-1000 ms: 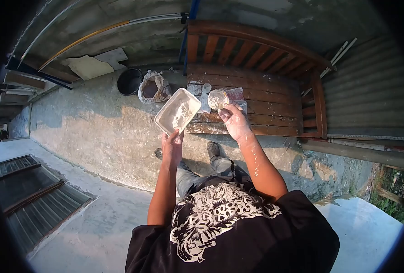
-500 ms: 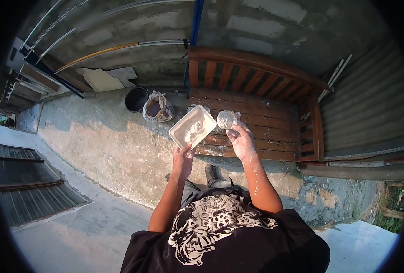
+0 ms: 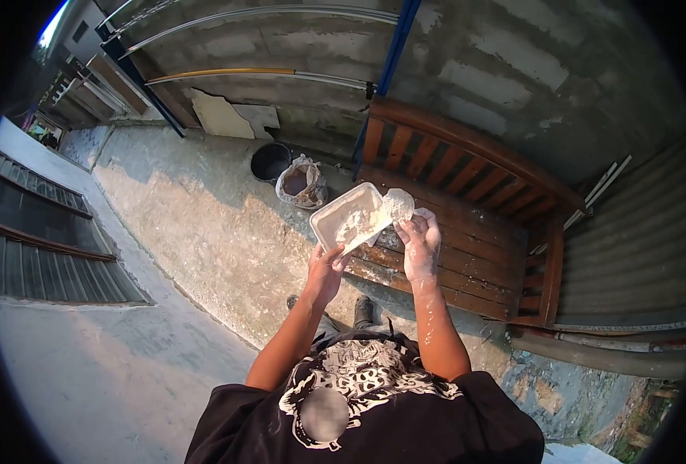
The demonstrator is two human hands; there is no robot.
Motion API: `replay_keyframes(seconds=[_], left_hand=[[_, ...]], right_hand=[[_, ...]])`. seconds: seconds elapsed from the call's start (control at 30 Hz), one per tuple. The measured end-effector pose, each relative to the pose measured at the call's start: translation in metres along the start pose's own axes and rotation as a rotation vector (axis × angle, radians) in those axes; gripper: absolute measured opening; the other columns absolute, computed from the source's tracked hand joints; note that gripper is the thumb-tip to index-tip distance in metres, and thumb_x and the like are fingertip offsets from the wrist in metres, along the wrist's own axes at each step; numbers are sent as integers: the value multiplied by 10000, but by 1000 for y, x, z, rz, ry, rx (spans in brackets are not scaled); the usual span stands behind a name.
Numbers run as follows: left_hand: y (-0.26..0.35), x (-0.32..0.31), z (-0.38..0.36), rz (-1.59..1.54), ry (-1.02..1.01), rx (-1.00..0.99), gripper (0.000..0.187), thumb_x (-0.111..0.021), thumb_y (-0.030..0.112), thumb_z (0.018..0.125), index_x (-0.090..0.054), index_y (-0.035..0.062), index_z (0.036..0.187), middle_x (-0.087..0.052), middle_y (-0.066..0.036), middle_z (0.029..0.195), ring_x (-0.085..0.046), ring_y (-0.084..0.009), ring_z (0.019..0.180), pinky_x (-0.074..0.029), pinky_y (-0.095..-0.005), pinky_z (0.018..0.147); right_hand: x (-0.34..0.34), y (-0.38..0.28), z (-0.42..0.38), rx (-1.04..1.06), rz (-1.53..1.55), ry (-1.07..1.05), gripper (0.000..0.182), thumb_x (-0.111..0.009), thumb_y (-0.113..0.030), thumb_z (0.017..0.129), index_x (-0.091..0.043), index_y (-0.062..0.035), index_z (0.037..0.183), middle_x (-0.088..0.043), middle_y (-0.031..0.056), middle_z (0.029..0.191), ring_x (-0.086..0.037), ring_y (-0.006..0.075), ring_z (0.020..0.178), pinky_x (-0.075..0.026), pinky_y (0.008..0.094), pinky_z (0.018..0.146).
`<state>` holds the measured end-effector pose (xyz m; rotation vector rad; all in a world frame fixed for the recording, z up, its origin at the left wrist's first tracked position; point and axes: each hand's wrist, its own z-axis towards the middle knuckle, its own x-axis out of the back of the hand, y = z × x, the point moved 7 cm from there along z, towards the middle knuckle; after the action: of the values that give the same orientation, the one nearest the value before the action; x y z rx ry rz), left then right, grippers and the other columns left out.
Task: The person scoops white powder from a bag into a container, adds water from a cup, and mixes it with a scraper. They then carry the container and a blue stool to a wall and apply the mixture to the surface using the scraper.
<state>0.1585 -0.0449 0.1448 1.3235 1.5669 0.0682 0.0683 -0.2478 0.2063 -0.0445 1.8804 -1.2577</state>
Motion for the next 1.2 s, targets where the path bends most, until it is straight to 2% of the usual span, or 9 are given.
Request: replay_keyframes(seconds=[0.27, 0.47, 0.7, 0.77, 0.87, 1.0, 1.1, 1.17, 1.2], left_hand=[[-4, -4, -4, -61, -19, 50, 410, -624, 0, 899, -518, 36, 1294, -577, -96, 1294, -559, -214, 1210, -466, -349, 1059], [-2, 6, 9, -24, -12, 15, 469, -643, -9, 889, -481, 45, 1326, -601, -108, 1261, -597, -227, 1169, -490, -356, 1030], [1, -28, -6, 89, -102, 15, 509, -668, 18, 887, -463, 57, 1351, -596, -100, 1283, -583, -220, 1199, -462, -396, 1041], [2, -29, -9, 87, -105, 19, 522, -670, 21, 888, -457, 59, 1363, -594, -102, 1291, -577, -227, 1215, -451, -408, 1050], [4, -29, -12, 118, -92, 47, 543, -668, 25, 891, -441, 63, 1383, -589, -108, 1305, -564, -246, 1243, -423, -425, 1078], [7, -21, -12, 94, -81, 25, 543, -661, 24, 893, -434, 59, 1385, -583, -113, 1310, -560, -256, 1245, -407, -439, 1096], [3, -9, -9, 49, -64, 21, 528, -656, 16, 892, -439, 47, 1372, -576, -120, 1316, -562, -251, 1239, -440, -418, 1070], [-1, 2, -4, 19, -51, 31, 517, -653, 10, 891, -444, 41, 1362, -573, -124, 1319, -564, -245, 1234, -459, -405, 1052], [-2, 9, -2, 11, -19, 15, 498, -653, 4, 888, -456, 37, 1344, -578, -122, 1306, -569, -238, 1222, -473, -390, 1037]], right_hand=[[8, -11, 6, -13, 61, -18, 287, -643, 7, 896, -543, -83, 1149, -630, 50, 1112, -625, 175, 1053, -542, 348, 943], [8, -26, 3, 10, -11, -44, 281, -659, -7, 887, -545, -79, 1133, -629, 59, 1112, -625, 172, 1065, -549, 335, 925], [-6, -41, 11, 180, -614, -186, 395, -748, -11, 816, -555, -29, 1161, -592, 70, 1102, -593, 160, 1092, -509, 294, 937], [-19, -52, 9, 350, -988, -225, 412, -749, -8, 799, -562, 3, 1166, -591, 72, 1124, -588, 172, 1108, -508, 303, 939], [-32, -71, 4, 469, -1180, -224, 425, -750, -9, 790, -566, 18, 1172, -587, 72, 1131, -582, 174, 1122, -502, 321, 956], [-21, -53, 11, 411, -1097, -244, 407, -750, -20, 792, -570, 3, 1156, -591, 74, 1132, -596, 177, 1096, -507, 320, 955], [-10, -40, 18, 239, -766, -205, 324, -724, -4, 820, -578, -20, 1109, -607, 76, 1119, -612, 173, 1086, -528, 315, 951], [6, -13, 18, -116, -111, -99, 248, -697, -6, 859, -590, -48, 1078, -630, 79, 1113, -630, 173, 1072, -552, 319, 937], [15, -7, 19, -123, -111, -85, 248, -697, -6, 859, -590, -48, 1078, -630, 79, 1113, -630, 173, 1072, -552, 319, 937]])
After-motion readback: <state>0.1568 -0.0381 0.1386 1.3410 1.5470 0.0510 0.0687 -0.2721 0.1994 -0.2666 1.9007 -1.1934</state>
